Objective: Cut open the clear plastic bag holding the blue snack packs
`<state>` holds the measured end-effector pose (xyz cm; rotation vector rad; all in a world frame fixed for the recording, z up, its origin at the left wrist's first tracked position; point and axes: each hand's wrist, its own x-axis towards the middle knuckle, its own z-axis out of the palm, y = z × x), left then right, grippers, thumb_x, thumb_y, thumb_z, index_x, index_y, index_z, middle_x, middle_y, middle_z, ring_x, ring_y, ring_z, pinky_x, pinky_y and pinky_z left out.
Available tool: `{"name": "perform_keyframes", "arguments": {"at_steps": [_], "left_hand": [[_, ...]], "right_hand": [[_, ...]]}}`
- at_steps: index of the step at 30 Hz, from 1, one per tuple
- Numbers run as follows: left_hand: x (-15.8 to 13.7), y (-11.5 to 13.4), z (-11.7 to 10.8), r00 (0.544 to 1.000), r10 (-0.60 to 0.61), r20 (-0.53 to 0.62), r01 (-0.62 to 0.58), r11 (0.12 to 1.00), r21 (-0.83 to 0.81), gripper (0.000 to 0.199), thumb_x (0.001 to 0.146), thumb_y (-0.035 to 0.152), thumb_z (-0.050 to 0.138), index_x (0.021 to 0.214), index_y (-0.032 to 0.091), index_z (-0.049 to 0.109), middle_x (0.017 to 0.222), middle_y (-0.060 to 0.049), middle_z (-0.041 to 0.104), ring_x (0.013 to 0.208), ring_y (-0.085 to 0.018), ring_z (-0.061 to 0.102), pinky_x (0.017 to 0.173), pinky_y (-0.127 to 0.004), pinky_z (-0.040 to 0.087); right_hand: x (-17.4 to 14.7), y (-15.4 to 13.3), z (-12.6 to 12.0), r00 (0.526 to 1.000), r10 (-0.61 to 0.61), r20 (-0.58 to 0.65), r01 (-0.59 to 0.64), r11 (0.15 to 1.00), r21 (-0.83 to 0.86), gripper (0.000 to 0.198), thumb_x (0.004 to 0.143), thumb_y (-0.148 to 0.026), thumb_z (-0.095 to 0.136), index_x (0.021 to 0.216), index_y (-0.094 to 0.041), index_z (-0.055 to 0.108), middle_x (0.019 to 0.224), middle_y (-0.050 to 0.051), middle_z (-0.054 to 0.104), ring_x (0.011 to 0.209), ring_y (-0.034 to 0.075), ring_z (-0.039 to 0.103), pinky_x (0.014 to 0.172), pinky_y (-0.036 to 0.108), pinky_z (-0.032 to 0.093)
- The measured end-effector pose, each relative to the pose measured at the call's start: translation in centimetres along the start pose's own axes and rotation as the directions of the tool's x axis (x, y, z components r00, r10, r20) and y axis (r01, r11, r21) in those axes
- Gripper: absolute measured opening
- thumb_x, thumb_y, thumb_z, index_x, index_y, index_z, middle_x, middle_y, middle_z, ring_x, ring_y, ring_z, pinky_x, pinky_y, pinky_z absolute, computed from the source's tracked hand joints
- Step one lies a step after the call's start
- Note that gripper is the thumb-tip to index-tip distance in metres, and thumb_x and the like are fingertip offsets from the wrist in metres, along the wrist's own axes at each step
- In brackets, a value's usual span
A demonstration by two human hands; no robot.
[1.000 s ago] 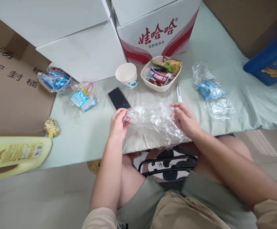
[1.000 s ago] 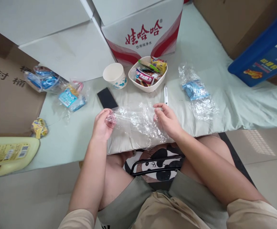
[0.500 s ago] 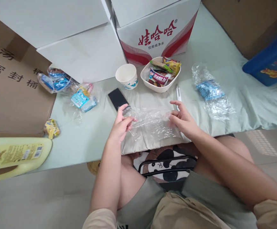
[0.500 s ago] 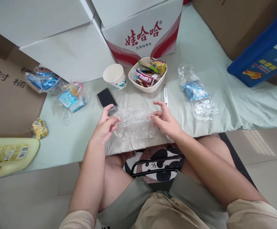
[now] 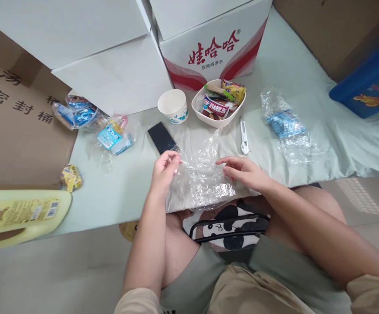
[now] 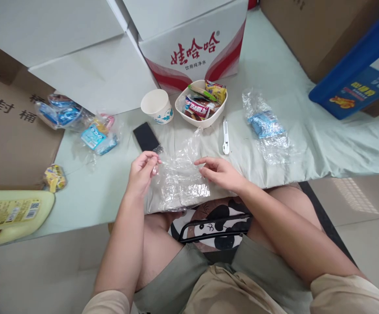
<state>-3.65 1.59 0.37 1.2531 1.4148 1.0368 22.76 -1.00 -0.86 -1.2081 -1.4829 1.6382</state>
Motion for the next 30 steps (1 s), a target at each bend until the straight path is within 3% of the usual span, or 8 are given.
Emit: {"name": "perform_keyframes", "arguments": {"at_steps": [4, 11, 16, 19, 23, 25, 30], "left_hand": [[-0.1, -0.5, -0.1, 0.993, 0.029, 0.119, -0.041, 0.994, 0.100, 0.035, 0.068, 0.032, 0.076, 0.099, 0.019, 0.064, 0.084, -0.001, 0.063, 0.071, -0.012, 0.057, 0.065, -0.024, 0.047], [0.2, -1.7, -0.4, 0.992, 0.051, 0.117, -0.090, 0.929, 0.360, 0.029, 0.081, 0.033, 0.067, 0.106, 0.019, 0.067, 0.075, 0.002, 0.055, 0.065, -0.011, 0.050, 0.067, -0.026, 0.042], [0.3, -1.4, -0.5, 0.982, 0.168, 0.086, -0.189, 0.866, 0.464, 0.017, 0.084, 0.029, 0.063, 0.094, 0.020, 0.073, 0.093, -0.004, 0.057, 0.083, -0.015, 0.057, 0.072, -0.028, 0.048], [0.5, -1.5, -0.5, 0.975, 0.217, 0.040, -0.212, 0.873, 0.440, 0.015, 0.085, 0.030, 0.063, 0.089, 0.020, 0.073, 0.113, -0.008, 0.055, 0.109, -0.021, 0.059, 0.089, -0.034, 0.052], [0.6, -1.5, -0.6, 0.965, 0.264, -0.004, -0.238, 0.874, 0.423, 0.009, 0.083, 0.028, 0.065, 0.083, 0.020, 0.069, 0.132, -0.009, 0.053, 0.132, -0.026, 0.050, 0.112, -0.044, 0.042], [0.5, -1.2, -0.5, 0.967, 0.253, 0.013, -0.238, 0.891, 0.386, 0.011, 0.085, 0.029, 0.062, 0.083, 0.020, 0.068, 0.128, -0.009, 0.060, 0.126, -0.025, 0.056, 0.111, -0.044, 0.043], [0.0, -0.7, 0.1, 0.983, 0.143, 0.119, -0.171, 0.944, 0.283, 0.018, 0.087, 0.034, 0.058, 0.085, 0.018, 0.066, 0.089, -0.006, 0.072, 0.089, -0.019, 0.068, 0.087, -0.035, 0.052]], "right_hand": [[0.2, 0.5, -0.2, 0.999, -0.035, -0.040, 0.030, 0.991, -0.129, 0.036, 0.083, -0.040, 0.061, 0.109, -0.016, 0.069, 0.060, -0.005, 0.048, 0.054, 0.010, 0.043, 0.053, 0.028, 0.035], [0.2, 0.5, -0.2, 0.957, -0.228, -0.180, 0.114, 0.864, -0.491, 0.016, 0.085, -0.030, 0.055, 0.079, -0.020, 0.065, 0.075, 0.003, 0.059, 0.065, 0.015, 0.052, 0.065, 0.032, 0.042], [0.0, 0.1, -0.3, 0.923, -0.305, -0.236, 0.159, 0.859, -0.486, 0.014, 0.086, -0.031, 0.051, 0.080, -0.021, 0.058, 0.086, 0.007, 0.062, 0.075, 0.019, 0.056, 0.069, 0.033, 0.043], [-0.3, -0.2, -0.2, 0.937, -0.254, -0.239, 0.139, 0.900, -0.413, 0.014, 0.088, -0.034, 0.050, 0.082, -0.022, 0.055, 0.079, 0.004, 0.064, 0.074, 0.019, 0.057, 0.066, 0.031, 0.042], [-0.4, -0.1, -0.1, 0.945, -0.215, -0.248, 0.132, 0.941, -0.310, 0.014, 0.088, -0.034, 0.051, 0.081, -0.022, 0.053, 0.072, 0.001, 0.060, 0.067, 0.016, 0.053, 0.063, 0.030, 0.040], [-0.4, 0.1, -0.1, 0.943, -0.208, -0.261, 0.136, 0.954, -0.267, 0.015, 0.089, -0.035, 0.051, 0.081, -0.022, 0.052, 0.070, 0.000, 0.057, 0.065, 0.015, 0.051, 0.063, 0.030, 0.039], [-0.2, 0.5, -0.1, 0.939, -0.192, -0.286, 0.124, 0.963, -0.239, 0.017, 0.090, -0.036, 0.051, 0.082, -0.022, 0.052, 0.068, -0.001, 0.053, 0.064, 0.015, 0.049, 0.063, 0.030, 0.038]]}}
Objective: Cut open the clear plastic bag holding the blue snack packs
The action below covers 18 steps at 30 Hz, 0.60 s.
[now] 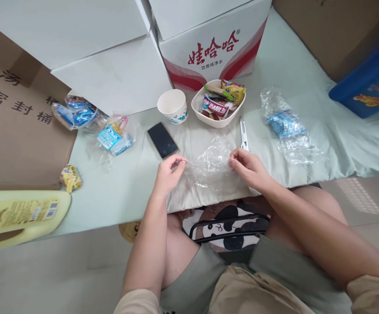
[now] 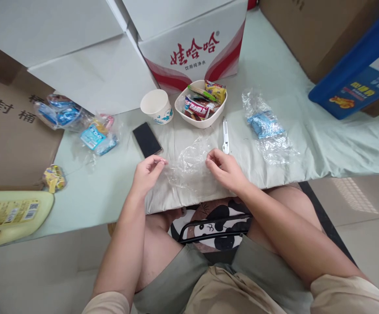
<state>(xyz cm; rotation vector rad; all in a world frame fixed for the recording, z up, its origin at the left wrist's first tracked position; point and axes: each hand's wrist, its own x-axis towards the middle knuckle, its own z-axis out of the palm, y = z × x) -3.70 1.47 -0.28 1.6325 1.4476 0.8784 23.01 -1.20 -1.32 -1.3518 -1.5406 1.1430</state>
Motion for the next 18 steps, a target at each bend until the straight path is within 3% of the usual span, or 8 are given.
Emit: {"name": "perform_keyframes", "arguments": {"at_steps": [6, 9, 12, 15, 18], "left_hand": [[-0.2, -0.1, 0.5, 0.996, -0.034, 0.078, 0.031, 0.999, 0.044, 0.019, 0.087, 0.035, 0.057, 0.086, 0.018, 0.065, 0.081, -0.003, 0.069, 0.076, -0.016, 0.063, 0.072, -0.029, 0.049], [-0.4, 0.2, 0.7, 0.987, -0.050, 0.156, 0.035, 0.994, 0.101, 0.018, 0.088, 0.033, 0.055, 0.088, 0.019, 0.066, 0.079, -0.001, 0.067, 0.072, -0.016, 0.061, 0.070, -0.028, 0.047], [-0.7, 0.8, 1.1, 0.966, -0.058, 0.253, 0.007, 0.980, 0.200, 0.017, 0.089, 0.030, 0.054, 0.093, 0.019, 0.067, 0.080, 0.000, 0.068, 0.074, -0.016, 0.061, 0.070, -0.028, 0.046], [-0.9, 1.4, 1.8, 0.952, -0.043, 0.303, -0.053, 0.951, 0.304, 0.019, 0.090, 0.026, 0.052, 0.096, 0.019, 0.068, 0.087, -0.002, 0.070, 0.079, -0.017, 0.063, 0.075, -0.030, 0.047], [-1.0, 1.7, 2.3, 0.941, -0.012, 0.337, -0.130, 0.910, 0.394, 0.021, 0.090, 0.023, 0.051, 0.100, 0.018, 0.069, 0.097, -0.006, 0.070, 0.086, -0.020, 0.063, 0.080, -0.034, 0.049]], "right_hand": [[0.0, 0.0, 0.0, 1.000, 0.013, 0.023, -0.012, 1.000, -0.020, 0.013, 0.088, -0.033, 0.052, 0.082, -0.021, 0.054, 0.072, 0.000, 0.058, 0.068, 0.015, 0.052, 0.065, 0.031, 0.039], [0.0, -0.1, 0.1, 0.996, 0.005, 0.085, -0.003, 1.000, -0.018, 0.014, 0.089, -0.034, 0.050, 0.083, -0.021, 0.052, 0.073, 0.001, 0.059, 0.067, 0.016, 0.053, 0.064, 0.031, 0.040], [-0.1, -0.2, 0.2, 0.986, -0.004, 0.169, 0.025, 0.992, -0.120, 0.017, 0.090, -0.036, 0.048, 0.083, -0.021, 0.053, 0.069, 0.000, 0.056, 0.063, 0.015, 0.051, 0.061, 0.030, 0.038], [-0.2, -0.3, 0.5, 0.956, -0.021, 0.292, 0.112, 0.949, -0.296, 0.015, 0.090, -0.032, 0.047, 0.085, -0.020, 0.055, 0.067, 0.001, 0.058, 0.061, 0.015, 0.050, 0.061, 0.029, 0.036], [-0.4, -0.1, 1.0, 0.907, -0.099, 0.409, 0.275, 0.875, -0.398, 0.016, 0.091, -0.028, 0.045, 0.087, -0.019, 0.057, 0.075, 0.005, 0.062, 0.068, 0.018, 0.054, 0.066, 0.030, 0.036]]}}
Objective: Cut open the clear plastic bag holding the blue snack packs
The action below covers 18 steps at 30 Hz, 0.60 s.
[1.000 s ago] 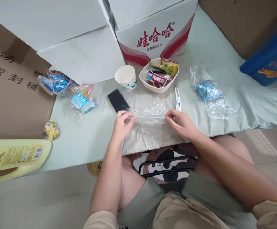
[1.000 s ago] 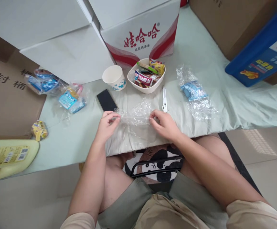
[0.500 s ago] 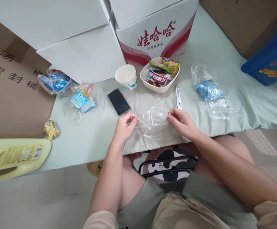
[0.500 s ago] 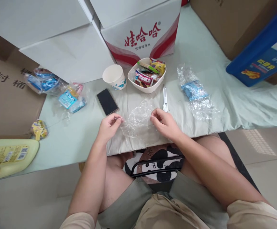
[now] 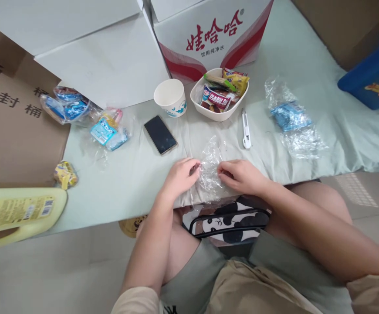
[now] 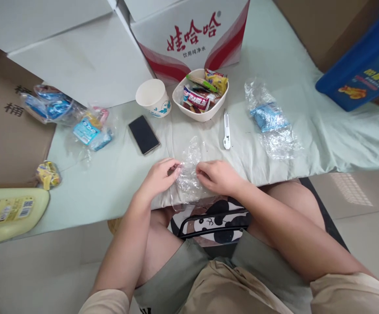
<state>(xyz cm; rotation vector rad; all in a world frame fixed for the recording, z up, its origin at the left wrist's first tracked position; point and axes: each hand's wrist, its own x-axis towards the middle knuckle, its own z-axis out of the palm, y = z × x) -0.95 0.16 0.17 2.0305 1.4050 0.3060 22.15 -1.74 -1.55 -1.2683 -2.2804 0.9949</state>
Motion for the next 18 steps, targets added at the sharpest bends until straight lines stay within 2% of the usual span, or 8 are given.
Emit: {"name": "perform_keyframes", "arguments": {"at_steps": [2, 4, 7, 9, 11, 14, 16, 18], "left_hand": [[0.0, 0.0, 0.1, 1.000, 0.022, 0.013, -0.023, 0.999, 0.036, 0.022, 0.090, 0.023, 0.051, 0.102, 0.018, 0.069, 0.100, -0.007, 0.070, 0.089, -0.021, 0.064, 0.083, -0.036, 0.049], [0.0, -0.3, 0.1, 0.999, 0.033, 0.018, -0.033, 0.999, -0.001, 0.022, 0.090, 0.023, 0.051, 0.101, 0.018, 0.069, 0.100, -0.007, 0.071, 0.090, -0.021, 0.064, 0.084, -0.036, 0.050], [0.0, -0.8, -0.1, 1.000, 0.015, -0.018, -0.018, 0.986, -0.164, 0.019, 0.090, 0.025, 0.053, 0.098, 0.019, 0.069, 0.094, -0.004, 0.072, 0.085, -0.018, 0.065, 0.080, -0.032, 0.051], [0.1, -1.1, -0.3, 0.995, -0.026, -0.093, -0.001, 0.961, -0.276, 0.017, 0.090, 0.029, 0.055, 0.095, 0.019, 0.068, 0.087, -0.003, 0.071, 0.079, -0.017, 0.065, 0.075, -0.030, 0.051], [0.1, -1.3, -0.5, 0.980, -0.082, -0.182, 0.002, 0.916, -0.402, 0.018, 0.089, 0.033, 0.056, 0.090, 0.018, 0.066, 0.080, -0.002, 0.070, 0.074, -0.015, 0.065, 0.071, -0.028, 0.051], [0.3, -1.2, -0.6, 0.953, -0.182, -0.241, 0.001, 0.799, -0.601, 0.019, 0.086, 0.037, 0.060, 0.086, 0.018, 0.062, 0.074, -0.002, 0.069, 0.063, -0.013, 0.064, 0.060, -0.025, 0.050], [0.3, -1.0, -0.8, 0.944, -0.242, -0.225, 0.021, 0.724, -0.690, 0.020, 0.082, 0.039, 0.064, 0.084, 0.019, 0.061, 0.070, -0.001, 0.069, 0.053, -0.011, 0.060, 0.048, -0.022, 0.044], [0.3, -0.8, -0.9, 0.935, -0.293, -0.200, 0.047, 0.661, -0.749, 0.023, 0.079, 0.040, 0.067, 0.084, 0.019, 0.060, 0.066, 0.000, 0.068, 0.045, -0.010, 0.056, 0.040, -0.020, 0.037]], "right_hand": [[0.0, 0.1, 0.2, 0.998, -0.054, 0.013, 0.054, 0.998, -0.044, 0.017, 0.092, -0.028, 0.045, 0.087, -0.019, 0.058, 0.079, 0.006, 0.064, 0.071, 0.019, 0.056, 0.068, 0.031, 0.036], [0.1, 0.2, 0.2, 0.998, -0.059, 0.016, 0.059, 0.998, -0.018, 0.016, 0.092, -0.027, 0.045, 0.088, -0.019, 0.058, 0.078, 0.005, 0.063, 0.070, 0.018, 0.055, 0.068, 0.030, 0.037], [0.2, 0.2, -0.3, 1.000, -0.028, 0.013, 0.026, 0.995, 0.100, 0.011, 0.089, -0.024, 0.048, 0.085, -0.019, 0.057, 0.073, 0.002, 0.061, 0.064, 0.015, 0.053, 0.065, 0.029, 0.037], [0.2, 0.1, -0.6, 1.000, -0.006, -0.021, 0.010, 0.981, 0.193, 0.010, 0.088, -0.024, 0.049, 0.082, -0.020, 0.056, 0.070, 0.001, 0.059, 0.061, 0.014, 0.051, 0.062, 0.028, 0.037], [0.2, 0.1, -0.8, 0.991, 0.014, -0.135, 0.023, 0.963, 0.268, 0.010, 0.088, -0.026, 0.051, 0.080, -0.020, 0.054, 0.070, 0.001, 0.058, 0.063, 0.015, 0.051, 0.063, 0.029, 0.038], [0.1, 0.3, -0.9, 0.933, 0.071, -0.353, 0.079, 0.917, 0.392, 0.013, 0.088, -0.031, 0.052, 0.078, -0.022, 0.052, 0.083, 0.004, 0.061, 0.078, 0.018, 0.056, 0.074, 0.033, 0.042], [0.0, 0.5, -0.7, 0.907, 0.158, -0.391, 0.077, 0.849, 0.522, 0.015, 0.090, -0.032, 0.051, 0.078, -0.022, 0.050, 0.092, 0.005, 0.064, 0.090, 0.021, 0.059, 0.082, 0.036, 0.043], [0.0, 0.8, -0.6, 0.894, 0.248, -0.374, 0.058, 0.762, 0.645, 0.016, 0.092, -0.032, 0.049, 0.078, -0.023, 0.048, 0.094, 0.004, 0.066, 0.098, 0.022, 0.061, 0.087, 0.037, 0.043]]}}
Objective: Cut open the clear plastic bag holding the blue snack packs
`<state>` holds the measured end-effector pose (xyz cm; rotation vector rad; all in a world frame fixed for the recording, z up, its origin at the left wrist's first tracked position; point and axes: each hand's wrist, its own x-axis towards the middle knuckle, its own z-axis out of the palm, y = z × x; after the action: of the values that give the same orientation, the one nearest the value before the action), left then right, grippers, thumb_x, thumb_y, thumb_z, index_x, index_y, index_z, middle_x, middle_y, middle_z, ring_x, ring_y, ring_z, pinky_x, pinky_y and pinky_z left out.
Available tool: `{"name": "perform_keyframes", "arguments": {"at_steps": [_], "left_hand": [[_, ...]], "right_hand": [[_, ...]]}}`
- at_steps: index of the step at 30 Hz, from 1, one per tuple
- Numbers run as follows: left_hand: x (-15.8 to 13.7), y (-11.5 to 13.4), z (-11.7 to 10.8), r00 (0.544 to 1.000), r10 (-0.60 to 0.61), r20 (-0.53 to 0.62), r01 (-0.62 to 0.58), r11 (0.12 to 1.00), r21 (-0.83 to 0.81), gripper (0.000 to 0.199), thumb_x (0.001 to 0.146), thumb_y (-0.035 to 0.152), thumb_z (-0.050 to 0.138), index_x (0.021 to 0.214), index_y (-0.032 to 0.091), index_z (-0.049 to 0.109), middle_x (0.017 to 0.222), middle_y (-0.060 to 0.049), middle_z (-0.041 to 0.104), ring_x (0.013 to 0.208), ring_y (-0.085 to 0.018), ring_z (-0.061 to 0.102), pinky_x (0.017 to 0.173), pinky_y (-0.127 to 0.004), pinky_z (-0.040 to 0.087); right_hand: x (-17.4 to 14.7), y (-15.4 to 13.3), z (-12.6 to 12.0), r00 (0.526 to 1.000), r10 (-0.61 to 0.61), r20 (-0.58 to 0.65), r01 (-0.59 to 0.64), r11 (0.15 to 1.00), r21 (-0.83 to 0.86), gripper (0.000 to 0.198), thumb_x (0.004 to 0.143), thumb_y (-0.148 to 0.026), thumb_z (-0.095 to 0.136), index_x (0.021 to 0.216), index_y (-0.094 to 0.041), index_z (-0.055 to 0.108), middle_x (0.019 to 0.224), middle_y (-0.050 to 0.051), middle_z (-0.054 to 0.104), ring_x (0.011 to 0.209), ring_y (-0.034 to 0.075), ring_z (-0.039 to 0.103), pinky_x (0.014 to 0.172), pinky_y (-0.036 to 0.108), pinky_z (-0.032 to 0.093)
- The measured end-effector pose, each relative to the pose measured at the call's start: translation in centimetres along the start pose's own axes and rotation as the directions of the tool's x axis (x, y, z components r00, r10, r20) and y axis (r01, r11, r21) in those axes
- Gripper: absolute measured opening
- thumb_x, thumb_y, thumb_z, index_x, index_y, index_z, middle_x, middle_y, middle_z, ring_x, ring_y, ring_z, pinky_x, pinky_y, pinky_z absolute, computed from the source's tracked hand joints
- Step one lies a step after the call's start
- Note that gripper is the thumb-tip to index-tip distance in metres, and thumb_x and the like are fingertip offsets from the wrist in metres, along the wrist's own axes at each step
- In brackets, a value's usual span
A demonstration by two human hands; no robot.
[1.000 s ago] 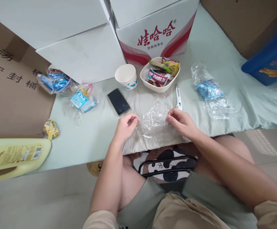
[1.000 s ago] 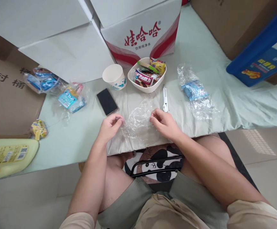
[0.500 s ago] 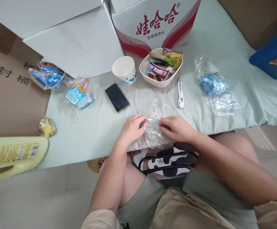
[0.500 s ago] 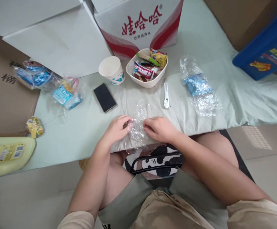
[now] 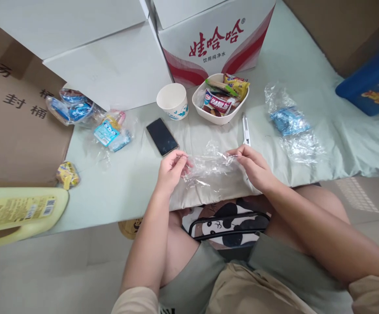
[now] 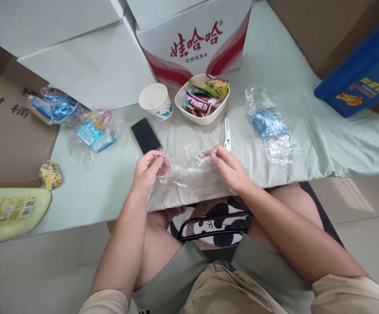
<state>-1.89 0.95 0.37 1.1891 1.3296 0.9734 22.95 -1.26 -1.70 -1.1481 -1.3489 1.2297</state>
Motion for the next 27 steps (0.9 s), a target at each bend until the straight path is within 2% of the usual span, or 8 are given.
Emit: {"name": "perform_keyframes", "arguments": {"at_steps": [3, 7, 11, 13, 16, 20, 23, 27], "left_hand": [[-0.1, 0.4, 0.1, 0.998, -0.048, -0.029, 0.046, 0.996, -0.070, 0.025, 0.075, 0.041, 0.069, 0.084, 0.020, 0.060, 0.062, 0.002, 0.066, 0.040, -0.009, 0.051, 0.034, -0.019, 0.030], [-0.1, 0.8, 0.0, 0.996, -0.077, -0.042, 0.072, 0.991, -0.109, 0.027, 0.073, 0.042, 0.071, 0.084, 0.021, 0.060, 0.058, 0.004, 0.062, 0.034, -0.008, 0.045, 0.029, -0.019, 0.025], [0.2, 0.7, -0.3, 0.994, -0.090, -0.069, 0.081, 0.989, -0.124, 0.024, 0.075, 0.040, 0.069, 0.085, 0.021, 0.060, 0.057, 0.005, 0.059, 0.033, -0.008, 0.045, 0.029, -0.019, 0.028], [0.3, 0.6, -0.4, 0.991, -0.094, -0.097, 0.084, 0.991, -0.102, 0.021, 0.076, 0.039, 0.067, 0.085, 0.021, 0.060, 0.057, 0.005, 0.060, 0.033, -0.008, 0.044, 0.030, -0.019, 0.029], [0.4, 0.5, -0.5, 0.985, -0.141, -0.099, 0.138, 0.990, -0.034, 0.017, 0.079, 0.036, 0.064, 0.087, 0.021, 0.060, 0.058, 0.005, 0.060, 0.033, -0.007, 0.042, 0.030, -0.018, 0.028], [0.2, 0.6, 0.0, 0.967, -0.250, 0.053, 0.246, 0.966, 0.076, 0.017, 0.081, 0.036, 0.064, 0.089, 0.021, 0.059, 0.062, 0.004, 0.063, 0.032, -0.006, 0.042, 0.030, -0.017, 0.027], [-0.1, 0.8, 0.4, 0.944, -0.270, 0.188, 0.253, 0.961, 0.108, 0.023, 0.080, 0.040, 0.066, 0.091, 0.021, 0.059, 0.063, 0.004, 0.065, 0.031, -0.006, 0.043, 0.031, -0.018, 0.026], [-0.2, 0.9, 0.2, 0.925, -0.230, 0.301, 0.252, 0.967, -0.036, 0.035, 0.076, 0.046, 0.070, 0.098, 0.020, 0.060, 0.064, 0.001, 0.069, 0.041, -0.011, 0.056, 0.039, -0.021, 0.036]], "right_hand": [[0.0, 0.2, 0.1, 0.996, 0.060, -0.059, -0.053, 0.993, 0.105, 0.018, 0.094, -0.032, 0.050, 0.078, -0.024, 0.046, 0.083, 0.001, 0.060, 0.094, 0.019, 0.061, 0.086, 0.034, 0.043], [0.0, -0.4, 0.5, 0.984, 0.145, -0.103, -0.128, 0.979, 0.157, 0.019, 0.093, -0.034, 0.054, 0.079, -0.025, 0.044, 0.065, -0.005, 0.044, 0.056, 0.012, 0.044, 0.056, 0.026, 0.038], [0.0, -1.1, 0.1, 0.946, 0.308, 0.105, -0.324, 0.922, 0.213, 0.018, 0.091, -0.045, 0.052, 0.095, -0.027, 0.050, 0.055, -0.009, 0.035, 0.040, 0.012, 0.029, 0.039, 0.026, 0.024], [0.2, -1.1, -0.6, 0.935, 0.303, 0.183, -0.324, 0.941, 0.096, 0.026, 0.089, -0.047, 0.052, 0.102, -0.026, 0.057, 0.057, -0.006, 0.040, 0.044, 0.013, 0.036, 0.040, 0.027, 0.029], [0.8, -0.7, -1.6, 0.992, 0.117, 0.037, -0.111, 0.985, -0.132, 0.026, 0.086, -0.045, 0.058, 0.094, -0.022, 0.065, 0.080, 0.003, 0.060, 0.071, 0.018, 0.056, 0.060, 0.032, 0.047], [1.1, -0.2, -1.4, 0.985, 0.082, 0.152, -0.082, 0.997, -0.003, 0.034, 0.086, -0.047, 0.060, 0.109, -0.022, 0.062, 0.116, 0.011, 0.065, 0.105, 0.024, 0.062, 0.087, 0.041, 0.053], [0.6, -0.2, -0.2, 0.907, 0.146, 0.394, -0.178, 0.983, 0.046, 0.050, 0.080, -0.041, 0.071, 0.122, -0.021, 0.054, 0.114, 0.010, 0.065, 0.096, 0.020, 0.064, 0.080, 0.035, 0.054], [0.1, -0.8, 0.8, 0.710, 0.194, 0.677, -0.252, 0.968, -0.013, 0.024, 0.084, -0.038, 0.069, 0.090, -0.018, 0.057, 0.069, -0.005, 0.053, 0.057, 0.008, 0.046, 0.053, 0.023, 0.038]]}}
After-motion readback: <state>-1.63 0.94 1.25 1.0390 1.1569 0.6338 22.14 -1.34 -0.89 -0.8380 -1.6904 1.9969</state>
